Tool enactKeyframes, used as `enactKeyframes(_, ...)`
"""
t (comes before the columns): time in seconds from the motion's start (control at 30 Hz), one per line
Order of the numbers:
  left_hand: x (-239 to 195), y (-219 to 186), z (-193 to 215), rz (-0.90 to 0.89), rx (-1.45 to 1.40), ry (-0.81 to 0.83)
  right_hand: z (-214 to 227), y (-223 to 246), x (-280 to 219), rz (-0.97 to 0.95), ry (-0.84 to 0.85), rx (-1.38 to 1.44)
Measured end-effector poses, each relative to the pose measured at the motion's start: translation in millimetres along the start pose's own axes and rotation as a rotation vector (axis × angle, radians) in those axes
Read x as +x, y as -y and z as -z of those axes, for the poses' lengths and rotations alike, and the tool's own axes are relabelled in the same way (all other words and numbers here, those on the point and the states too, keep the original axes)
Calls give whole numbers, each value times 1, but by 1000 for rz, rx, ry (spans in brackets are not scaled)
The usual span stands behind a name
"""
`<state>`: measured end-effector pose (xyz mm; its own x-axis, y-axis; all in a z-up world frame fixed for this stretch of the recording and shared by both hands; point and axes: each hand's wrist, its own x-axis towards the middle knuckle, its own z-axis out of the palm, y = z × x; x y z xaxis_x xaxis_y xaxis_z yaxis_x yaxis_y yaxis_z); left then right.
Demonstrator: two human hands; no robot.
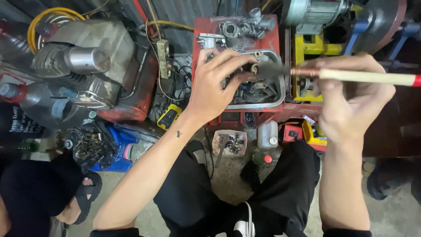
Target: Cleaning metal motorcycle engine parts with a brush in a tray
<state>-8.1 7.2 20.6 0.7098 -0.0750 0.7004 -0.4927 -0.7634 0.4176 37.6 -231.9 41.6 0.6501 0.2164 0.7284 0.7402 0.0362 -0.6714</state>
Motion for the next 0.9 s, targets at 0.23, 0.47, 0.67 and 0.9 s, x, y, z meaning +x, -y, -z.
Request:
enactKeyframes(0.23,-1,3,2,0,15,-9,0,-7,2,99,-44,-238)
enactKeyframes(0.47,1,3,-3,-68,101,-3,-3,-6,2,71,8,-139)
enactKeyframes(0.67,0,6,-1,-131,150,12,-6,-16,0,56,54,-74)
enactKeyframes(0.9,2,1,2,-186,238,18,-4,-19,-5,58,55,-129)
